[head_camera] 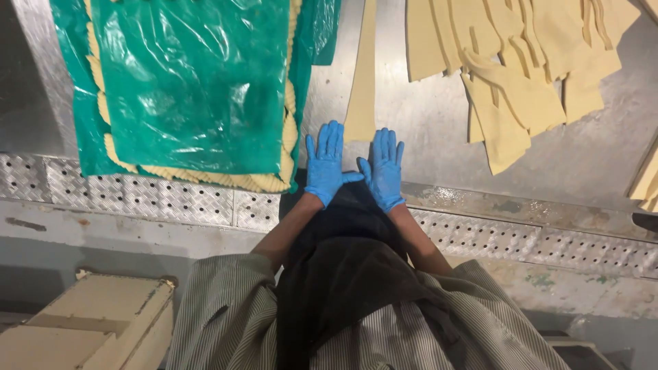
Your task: Rolling triangular pieces of dough into croissants and placing them on a tray.
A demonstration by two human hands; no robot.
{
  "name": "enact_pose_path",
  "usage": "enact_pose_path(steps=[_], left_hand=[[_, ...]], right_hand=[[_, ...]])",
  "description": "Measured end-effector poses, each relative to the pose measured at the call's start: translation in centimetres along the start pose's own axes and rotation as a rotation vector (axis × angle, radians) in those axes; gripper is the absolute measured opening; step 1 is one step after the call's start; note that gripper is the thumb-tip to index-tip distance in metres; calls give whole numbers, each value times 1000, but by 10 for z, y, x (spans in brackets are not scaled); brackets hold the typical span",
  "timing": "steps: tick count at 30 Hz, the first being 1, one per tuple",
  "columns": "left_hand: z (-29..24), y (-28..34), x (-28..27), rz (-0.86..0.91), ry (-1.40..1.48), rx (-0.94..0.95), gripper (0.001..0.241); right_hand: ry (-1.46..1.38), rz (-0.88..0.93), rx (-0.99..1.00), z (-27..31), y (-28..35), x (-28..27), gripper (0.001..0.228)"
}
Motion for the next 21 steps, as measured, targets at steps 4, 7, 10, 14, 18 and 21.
enact_pose_path(steps=[4,7,10,14,18,21], left_hand=[[3,22,12,-74,38,5,137],[-4,37,22,-19,-62,57,137],[-8,40,34,0,-89,135,133],[-12,35,36,-18,-142,134,128],[-14,29,34,0,-153,135,128],[-15,26,33,0,-135,131,130]], right_hand=[[-93,24,-39,-14,17,-3,79],[28,70,-140,-18,26,5,82],[111,185,-266,-11,23,12,83],[164,166,-322,-13,22,25,81],[215,162,-319,-15,20,28,81],[228,157,-324,-14,13,29,82]])
Point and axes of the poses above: each hand's wrist, its own y-axis away from the middle knuckle, its own x-axis out of the palm, z = x × y, the point moved 2 cm from there along -y, towards the middle knuckle, and after that the axes turned 1 degree about y, right-handed, at the moved point
